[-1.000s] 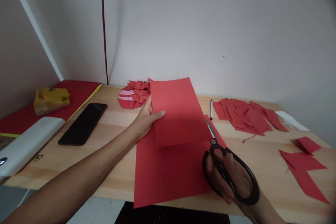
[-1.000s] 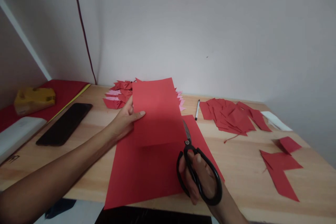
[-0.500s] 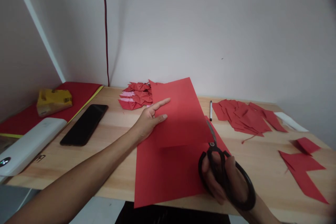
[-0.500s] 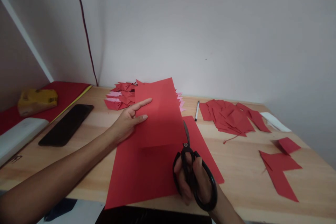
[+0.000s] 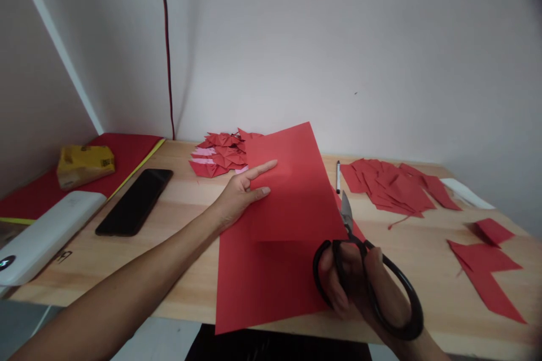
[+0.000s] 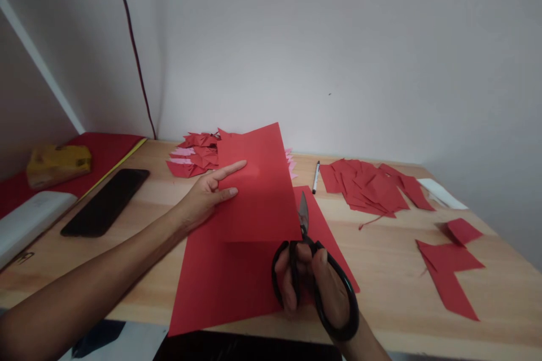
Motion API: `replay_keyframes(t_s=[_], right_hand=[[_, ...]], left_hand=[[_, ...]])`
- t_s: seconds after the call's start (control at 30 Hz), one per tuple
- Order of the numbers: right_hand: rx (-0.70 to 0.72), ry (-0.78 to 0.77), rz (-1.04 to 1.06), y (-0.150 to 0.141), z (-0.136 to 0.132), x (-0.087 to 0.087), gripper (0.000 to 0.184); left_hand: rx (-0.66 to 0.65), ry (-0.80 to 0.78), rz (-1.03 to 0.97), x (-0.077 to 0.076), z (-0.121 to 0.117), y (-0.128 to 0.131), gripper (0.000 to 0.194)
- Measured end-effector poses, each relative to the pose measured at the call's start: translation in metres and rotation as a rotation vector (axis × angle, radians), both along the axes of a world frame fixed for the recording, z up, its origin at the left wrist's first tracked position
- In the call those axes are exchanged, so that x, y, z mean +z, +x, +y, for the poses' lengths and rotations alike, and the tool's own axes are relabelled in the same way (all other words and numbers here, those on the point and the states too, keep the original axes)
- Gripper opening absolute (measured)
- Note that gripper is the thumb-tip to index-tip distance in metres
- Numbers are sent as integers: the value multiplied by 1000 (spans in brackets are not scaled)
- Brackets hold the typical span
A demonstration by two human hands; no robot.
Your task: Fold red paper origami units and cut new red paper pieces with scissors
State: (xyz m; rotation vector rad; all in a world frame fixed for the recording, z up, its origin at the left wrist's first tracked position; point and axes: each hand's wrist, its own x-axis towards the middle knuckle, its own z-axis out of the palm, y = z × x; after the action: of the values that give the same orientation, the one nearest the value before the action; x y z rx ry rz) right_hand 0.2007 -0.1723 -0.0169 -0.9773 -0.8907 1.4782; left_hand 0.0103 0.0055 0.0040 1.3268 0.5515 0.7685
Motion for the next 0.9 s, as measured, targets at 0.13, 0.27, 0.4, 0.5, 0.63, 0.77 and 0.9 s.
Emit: replay_keyframes(t_s=[0.13,0.27,0.4,0.5,0.63,0.77,0.9], right_hand=[[-21,14,-91,1,0,0,71],[-66,2,-125,0,0,-3,67],[-130,14,-197,-2,-2,-2,66],[-166,47,-284,-1,-2,1,63],[-137,51,-322,4,0,2,64],[-89,-7,-257,8,1,0,68],[-59,-68,-147,4,0,1,66]], left_hand=[[-10,-42,-20,1,-1,0,64],[-31,-95,-65,3,-2,0,67],[-10,-74,-52,4,-3,0,65],[8,-78,-67,3,-2,-1,59],[14,-127,-133,0,0,0,49],[16,-144,-157,0,2,-1,44],[33,-128,-141,1,2,-1,45]])
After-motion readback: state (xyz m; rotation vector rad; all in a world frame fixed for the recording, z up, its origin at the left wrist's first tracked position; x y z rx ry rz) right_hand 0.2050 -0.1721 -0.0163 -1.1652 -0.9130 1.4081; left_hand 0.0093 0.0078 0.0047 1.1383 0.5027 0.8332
